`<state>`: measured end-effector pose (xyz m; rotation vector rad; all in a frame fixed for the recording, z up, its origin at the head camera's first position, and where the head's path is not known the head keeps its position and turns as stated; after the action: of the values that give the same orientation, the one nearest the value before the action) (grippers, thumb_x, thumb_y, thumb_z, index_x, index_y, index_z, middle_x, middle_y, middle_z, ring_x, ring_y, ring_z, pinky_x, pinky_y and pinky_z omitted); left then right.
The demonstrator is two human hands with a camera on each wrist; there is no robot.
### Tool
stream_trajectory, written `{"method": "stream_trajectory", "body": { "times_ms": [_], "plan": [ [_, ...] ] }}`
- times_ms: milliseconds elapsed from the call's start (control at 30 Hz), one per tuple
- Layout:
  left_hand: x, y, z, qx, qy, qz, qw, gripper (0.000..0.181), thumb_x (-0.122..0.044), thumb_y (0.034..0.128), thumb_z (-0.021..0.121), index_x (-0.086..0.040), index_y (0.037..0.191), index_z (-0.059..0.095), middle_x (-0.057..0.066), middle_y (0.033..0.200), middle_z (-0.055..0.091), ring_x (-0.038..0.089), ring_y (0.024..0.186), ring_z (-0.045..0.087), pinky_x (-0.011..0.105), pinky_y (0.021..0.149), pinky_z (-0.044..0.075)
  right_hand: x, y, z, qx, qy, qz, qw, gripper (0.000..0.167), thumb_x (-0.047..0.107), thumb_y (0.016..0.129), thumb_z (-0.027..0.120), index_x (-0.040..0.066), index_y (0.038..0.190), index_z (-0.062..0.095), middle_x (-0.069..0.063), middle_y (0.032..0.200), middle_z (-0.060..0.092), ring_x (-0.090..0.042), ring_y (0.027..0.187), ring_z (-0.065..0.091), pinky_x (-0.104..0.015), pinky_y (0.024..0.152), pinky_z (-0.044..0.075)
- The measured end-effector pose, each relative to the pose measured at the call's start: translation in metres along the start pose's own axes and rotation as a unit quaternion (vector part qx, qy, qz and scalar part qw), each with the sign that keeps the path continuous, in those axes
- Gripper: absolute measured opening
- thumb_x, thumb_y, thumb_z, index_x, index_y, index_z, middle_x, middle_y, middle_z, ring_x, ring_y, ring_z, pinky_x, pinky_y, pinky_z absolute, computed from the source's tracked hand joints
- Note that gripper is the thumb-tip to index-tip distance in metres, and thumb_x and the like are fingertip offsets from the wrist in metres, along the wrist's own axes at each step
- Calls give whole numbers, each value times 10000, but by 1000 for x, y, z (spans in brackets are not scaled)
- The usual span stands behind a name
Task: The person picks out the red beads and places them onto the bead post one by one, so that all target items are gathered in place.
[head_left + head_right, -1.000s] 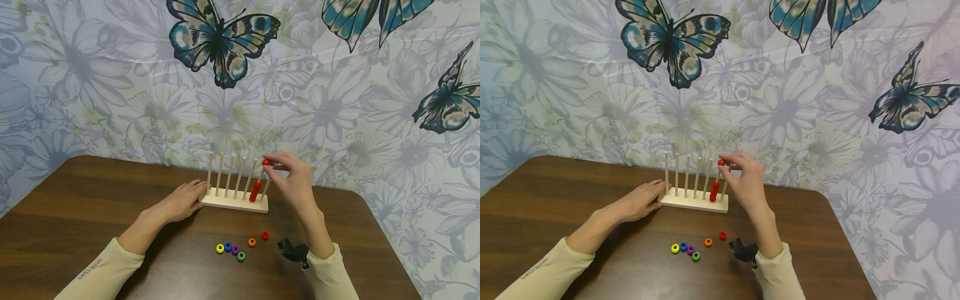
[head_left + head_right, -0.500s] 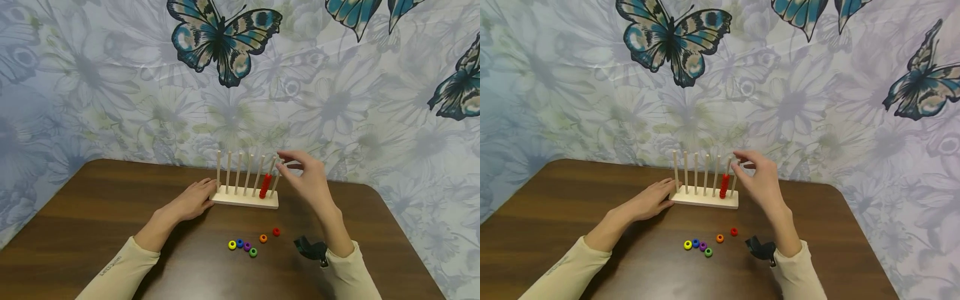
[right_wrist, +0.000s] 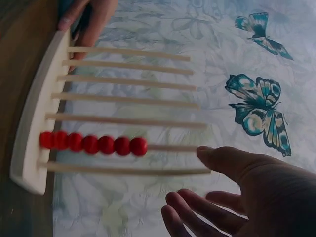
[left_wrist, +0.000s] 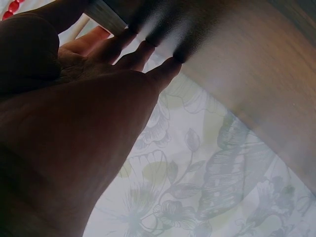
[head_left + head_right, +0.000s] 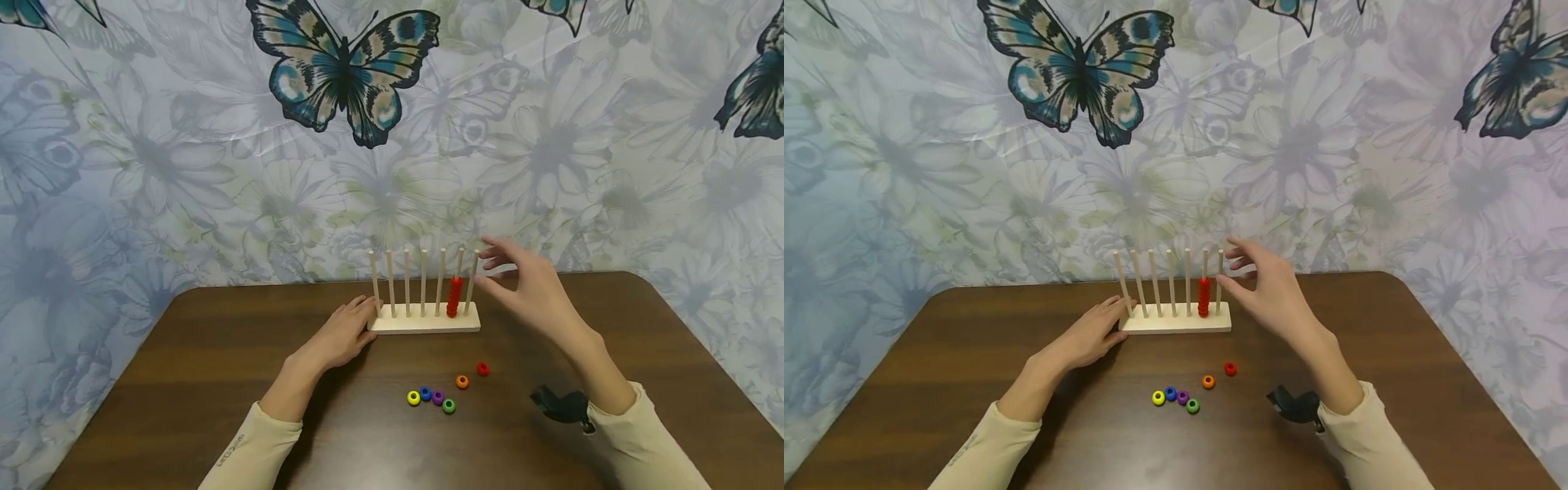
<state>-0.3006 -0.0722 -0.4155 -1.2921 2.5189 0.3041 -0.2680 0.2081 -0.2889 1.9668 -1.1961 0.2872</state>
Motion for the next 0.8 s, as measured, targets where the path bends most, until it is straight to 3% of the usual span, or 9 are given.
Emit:
{"method": "stream_trajectory", "body": {
  "times_ms": [133, 267, 367, 533, 800],
  "plan": [
    [-2, 6, 2, -87, -48, -57, 9999, 484, -110, 1040, 667, 18, 1478, 509, 266, 1602, 456, 478, 1536, 355, 708, 1201, 328, -15, -12, -16, 18, -301, -29, 9995, 590, 133, 931, 823, 98, 1472, 590, -75, 1197, 750, -256, 1003, 762, -385, 869, 634],
    [-4, 6, 4, -38, -85, -40, 9999, 521, -113, 1047, 657, 20, 1520, 483, 258, 1611, 449, 476, 1545, 337, 710, 1208, 312, -25, -27, -16, 217, -493, -7, 9985, 446, 111, 913, 838, 79, 1331, 686, -33, 1107, 771, -206, 936, 774, -407, 844, 640],
    [0, 2, 1, -20, 38, -8, 10000, 521, -111, 1039, 669, 22, 1511, 495, 265, 1605, 455, 481, 1538, 350, 699, 1210, 320, -29, -35, -5, 434, -374, 106, 9983, 369, 119, 917, 834, 88, 1267, 722, -10, 1064, 783, -181, 922, 775, -433, 849, 644],
    [0, -4, -2, -147, 79, 24, 9999, 503, -101, 1028, 681, 28, 1486, 515, 287, 1587, 464, 497, 1516, 377, 703, 1192, 344, -27, -38, 19, 1058, -86, -52, 9943, 290, 136, 921, 832, 87, 1197, 756, -18, 1078, 785, -191, 948, 761, -438, 870, 643],
    [-3, -3, -1, -108, 47, 94, 9999, 445, -104, 1036, 672, 17, 1443, 538, 287, 1589, 458, 503, 1511, 379, 704, 1192, 341, -28, -52, 53, 2322, 264, -87, 9723, 371, 219, 903, 860, 62, 1217, 741, -44, 1124, 781, -230, 1008, 760, -397, 902, 631]
  ]
}}
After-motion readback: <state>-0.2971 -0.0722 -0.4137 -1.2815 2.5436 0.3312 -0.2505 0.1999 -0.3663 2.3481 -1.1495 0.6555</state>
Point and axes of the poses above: each hand's wrist, its own y-axis towards the middle knuckle, its own z-axis out of the palm, x = y × z, the point moved 8 cm from there along y, towards the middle knuckle
